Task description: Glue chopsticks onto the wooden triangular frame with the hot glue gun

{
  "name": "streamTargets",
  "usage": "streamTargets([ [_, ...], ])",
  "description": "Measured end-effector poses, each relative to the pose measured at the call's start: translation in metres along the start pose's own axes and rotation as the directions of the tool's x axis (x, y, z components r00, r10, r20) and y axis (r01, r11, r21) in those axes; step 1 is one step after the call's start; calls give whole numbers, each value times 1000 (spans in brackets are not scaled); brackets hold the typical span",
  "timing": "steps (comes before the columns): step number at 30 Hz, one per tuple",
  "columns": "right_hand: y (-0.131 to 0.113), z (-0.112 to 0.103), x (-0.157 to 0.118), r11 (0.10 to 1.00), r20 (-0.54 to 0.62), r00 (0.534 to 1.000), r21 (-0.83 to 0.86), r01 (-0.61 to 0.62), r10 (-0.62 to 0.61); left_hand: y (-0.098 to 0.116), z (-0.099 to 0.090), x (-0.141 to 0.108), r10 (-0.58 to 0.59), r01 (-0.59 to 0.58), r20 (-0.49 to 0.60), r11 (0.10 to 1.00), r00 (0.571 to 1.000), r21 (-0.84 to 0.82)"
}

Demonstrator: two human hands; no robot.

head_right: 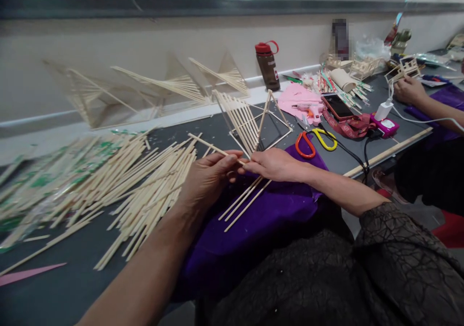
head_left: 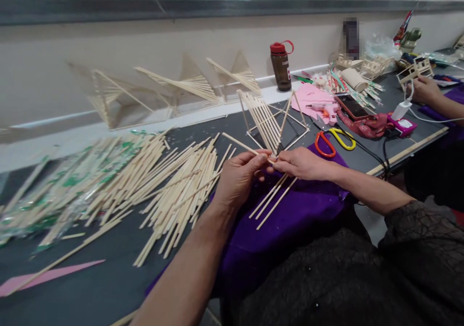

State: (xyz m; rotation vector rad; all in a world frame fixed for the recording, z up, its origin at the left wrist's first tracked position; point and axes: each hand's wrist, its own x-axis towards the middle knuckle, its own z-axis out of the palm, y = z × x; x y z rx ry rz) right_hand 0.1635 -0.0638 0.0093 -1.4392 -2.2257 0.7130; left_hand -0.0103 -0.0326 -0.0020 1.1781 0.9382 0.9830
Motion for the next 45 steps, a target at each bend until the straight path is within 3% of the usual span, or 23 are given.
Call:
streamTargets([
  [5,1,1,-4,999,10,1000,-38,30,-29,5,-4,4,20,-28,-66,993,998,-114],
  [10,0,-1,-5,990,-184,982,123,64,-41,16,-5,9,43,-54,-97,992,994,-116],
  [13,-3,-12,1,975,-247,964,173,141,-95,24,1,15,90,-94,-61,993,994,-75],
  [16,-7,-25,12,952,-295,953,263,155,-73,34,10,23,148,-148,-11,987,989,-56],
  [23,-17,-73,34,918,-169,985,382,108,-46,63,17,35,250,-254,-76,966,965,-47],
  [28,-25,-129,48,929,-311,950,341,146,-35,64,-6,51,114,-136,-235,988,965,-79],
  [31,-23,-149,66,924,-269,963,362,124,-23,51,-18,62,-43,36,-258,999,965,-31],
  [34,-19,-153,90,896,-184,981,444,25,64,37,-22,72,-115,115,-182,993,976,-15],
  [38,-15,-152,118,871,-101,993,491,-11,69,28,-20,82,-166,163,-96,986,981,-35],
  [40,-12,-150,127,869,-89,994,495,-8,59,27,-18,88,-178,175,-74,984,981,-43],
  [45,-3,-143,138,863,42,985,477,-168,169,25,-7,104,-222,217,-32,969,975,-122],
])
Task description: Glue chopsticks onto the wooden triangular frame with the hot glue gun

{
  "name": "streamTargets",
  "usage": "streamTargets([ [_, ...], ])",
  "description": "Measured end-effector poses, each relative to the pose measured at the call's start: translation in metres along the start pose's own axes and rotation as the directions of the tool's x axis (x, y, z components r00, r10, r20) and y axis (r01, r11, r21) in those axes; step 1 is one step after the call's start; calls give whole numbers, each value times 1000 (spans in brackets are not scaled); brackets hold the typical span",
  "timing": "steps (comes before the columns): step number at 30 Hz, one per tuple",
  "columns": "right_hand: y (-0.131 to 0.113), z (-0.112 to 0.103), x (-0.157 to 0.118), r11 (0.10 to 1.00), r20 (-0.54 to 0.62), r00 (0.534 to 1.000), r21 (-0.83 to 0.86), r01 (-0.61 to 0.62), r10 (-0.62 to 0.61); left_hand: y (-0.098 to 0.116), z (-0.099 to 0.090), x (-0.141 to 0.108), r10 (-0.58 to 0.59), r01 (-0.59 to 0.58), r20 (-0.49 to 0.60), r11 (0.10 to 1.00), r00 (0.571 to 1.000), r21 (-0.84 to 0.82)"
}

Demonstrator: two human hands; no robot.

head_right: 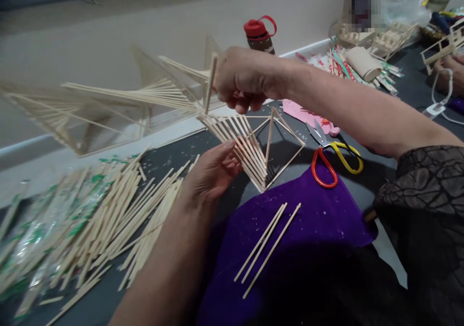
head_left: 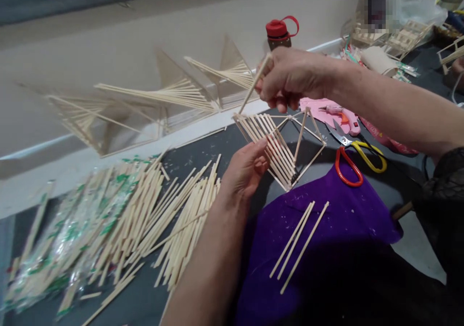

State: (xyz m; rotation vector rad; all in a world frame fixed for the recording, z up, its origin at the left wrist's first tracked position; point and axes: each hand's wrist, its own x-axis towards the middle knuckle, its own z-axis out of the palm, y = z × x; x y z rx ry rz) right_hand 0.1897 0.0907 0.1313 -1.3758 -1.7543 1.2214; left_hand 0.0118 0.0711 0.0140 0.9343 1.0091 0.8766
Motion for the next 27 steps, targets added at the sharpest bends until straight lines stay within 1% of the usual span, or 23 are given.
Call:
streamTargets([
  [2,5,0,3,999,27,1000,48,-16,15,-2,3,4,-17,17,8,999,1000,-40],
  [3,8,-1,4,997,20,1000,70,-23,21,-3,4,6,-24,25,15,998,1000,-51],
  [7,21,-7,11,993,-66,996,101,-52,59,-7,3,7,-33,35,38,997,999,-62],
  [10,31,-8,17,992,-88,993,110,-66,75,-7,1,6,-31,34,38,996,999,-80],
  [14,43,-10,25,997,-125,990,2,-71,71,-6,0,5,-23,27,42,996,999,-88],
  [18,56,-20,31,993,-141,990,-110,-43,27,-7,-1,4,-5,9,45,997,999,-76],
  [20,62,-25,34,982,-169,985,-175,-68,38,-9,-1,3,-2,6,65,998,998,-61],
  [22,68,-28,38,965,-191,979,-233,-120,75,-10,-1,3,8,-3,92,998,996,-60],
  [24,74,-29,45,943,-184,977,-292,-158,107,-10,-1,3,27,-19,110,997,994,-69],
  [27,84,-27,62,912,-165,979,-372,-171,116,-11,-1,2,52,-42,118,996,992,-79],
])
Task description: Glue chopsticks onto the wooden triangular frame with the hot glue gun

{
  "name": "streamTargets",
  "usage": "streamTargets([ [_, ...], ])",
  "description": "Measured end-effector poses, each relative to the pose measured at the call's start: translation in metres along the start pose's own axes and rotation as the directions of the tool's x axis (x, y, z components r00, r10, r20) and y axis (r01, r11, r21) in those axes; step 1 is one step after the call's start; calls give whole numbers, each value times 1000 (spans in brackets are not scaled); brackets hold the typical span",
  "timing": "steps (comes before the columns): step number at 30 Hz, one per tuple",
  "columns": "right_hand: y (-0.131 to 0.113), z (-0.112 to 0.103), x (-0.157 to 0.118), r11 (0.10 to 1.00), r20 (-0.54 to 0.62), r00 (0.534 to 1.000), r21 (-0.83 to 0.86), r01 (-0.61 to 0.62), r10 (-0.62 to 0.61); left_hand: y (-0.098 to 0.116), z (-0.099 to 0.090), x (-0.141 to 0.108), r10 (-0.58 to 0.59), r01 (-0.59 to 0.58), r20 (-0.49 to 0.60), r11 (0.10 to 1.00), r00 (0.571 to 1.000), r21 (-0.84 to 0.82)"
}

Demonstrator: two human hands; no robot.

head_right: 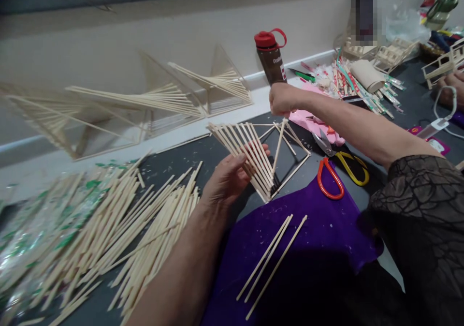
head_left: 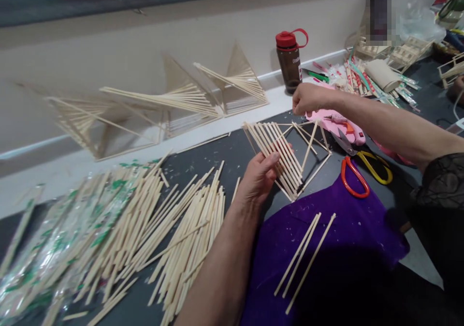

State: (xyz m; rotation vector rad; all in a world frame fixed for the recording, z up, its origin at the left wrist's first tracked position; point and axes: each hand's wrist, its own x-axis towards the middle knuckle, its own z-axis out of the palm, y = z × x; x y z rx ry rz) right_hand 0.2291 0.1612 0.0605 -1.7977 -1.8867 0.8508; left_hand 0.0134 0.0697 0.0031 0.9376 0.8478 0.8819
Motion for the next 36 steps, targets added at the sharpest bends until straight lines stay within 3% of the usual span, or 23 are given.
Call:
streamTargets([
  [4,13,13,28,997,-8,999,-64,48,-48,-1,-1,-1,-6,6,9,1000,1000,-20],
  [7,22,22,44,984,51,992,-126,125,-119,-2,-3,0,-20,20,5,1000,1000,-24],
  [16,12,29,38,975,140,990,-221,17,14,-8,-3,3,-87,89,31,993,996,-72],
  [22,23,37,41,999,74,997,21,-37,35,-11,-3,3,-101,103,37,992,994,-72],
  [26,22,25,43,979,109,990,172,-106,88,-11,-2,2,-103,106,36,991,994,-78],
  [28,16,11,41,951,120,989,287,-118,87,-9,0,1,-104,106,26,991,994,-82],
  [32,-7,-17,30,855,12,1000,518,-9,3,-6,4,-1,-116,114,-10,989,993,-92],
  [36,-33,-25,10,785,44,998,619,6,-42,-2,7,-3,-172,171,-1,981,985,-91],
])
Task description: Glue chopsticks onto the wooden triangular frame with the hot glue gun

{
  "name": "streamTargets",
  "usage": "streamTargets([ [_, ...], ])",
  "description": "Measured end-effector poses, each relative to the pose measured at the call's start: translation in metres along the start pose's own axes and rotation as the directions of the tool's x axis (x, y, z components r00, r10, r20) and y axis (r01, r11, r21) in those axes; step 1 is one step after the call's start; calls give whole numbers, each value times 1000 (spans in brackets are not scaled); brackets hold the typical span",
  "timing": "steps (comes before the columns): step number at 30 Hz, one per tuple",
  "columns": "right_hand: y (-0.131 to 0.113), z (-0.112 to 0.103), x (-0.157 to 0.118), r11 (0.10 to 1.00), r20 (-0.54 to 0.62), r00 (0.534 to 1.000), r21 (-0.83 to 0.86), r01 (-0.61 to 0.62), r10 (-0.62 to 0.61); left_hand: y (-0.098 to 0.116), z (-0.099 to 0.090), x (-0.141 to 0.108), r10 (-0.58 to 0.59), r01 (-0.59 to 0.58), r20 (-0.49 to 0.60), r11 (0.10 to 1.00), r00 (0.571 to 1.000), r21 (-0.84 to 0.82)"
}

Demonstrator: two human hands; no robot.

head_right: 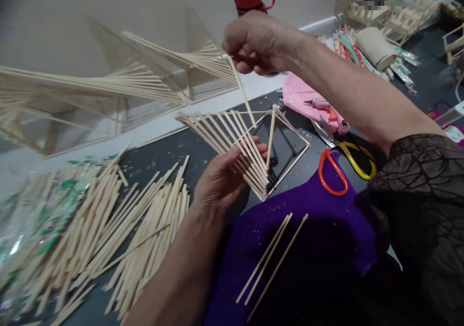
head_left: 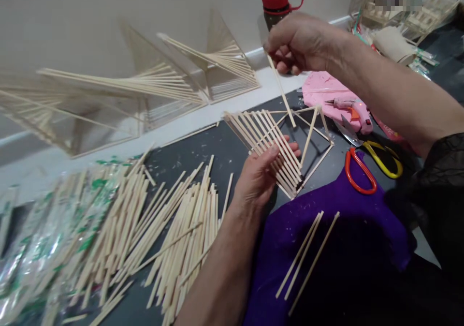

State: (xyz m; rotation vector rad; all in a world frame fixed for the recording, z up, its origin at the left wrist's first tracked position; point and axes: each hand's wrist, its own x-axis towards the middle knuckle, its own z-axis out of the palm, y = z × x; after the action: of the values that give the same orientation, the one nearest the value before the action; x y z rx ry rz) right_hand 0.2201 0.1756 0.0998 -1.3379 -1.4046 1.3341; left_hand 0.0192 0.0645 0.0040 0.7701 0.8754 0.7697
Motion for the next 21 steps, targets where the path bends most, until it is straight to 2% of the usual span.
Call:
streamTargets([
  [4,-7,16,-14,1000,177,984,-16,18,-15,1,0,-1,-67,69,48,997,997,-38],
  [7,-5,23,-16,1000,244,970,-30,-1,8,0,-2,-1,-99,102,77,994,992,-42],
  [15,6,29,-12,989,289,950,-118,-92,123,-2,0,-1,-122,127,114,991,986,-32],
  [21,13,34,-16,976,313,929,-148,-159,199,-3,2,-1,-131,137,95,989,987,-49],
])
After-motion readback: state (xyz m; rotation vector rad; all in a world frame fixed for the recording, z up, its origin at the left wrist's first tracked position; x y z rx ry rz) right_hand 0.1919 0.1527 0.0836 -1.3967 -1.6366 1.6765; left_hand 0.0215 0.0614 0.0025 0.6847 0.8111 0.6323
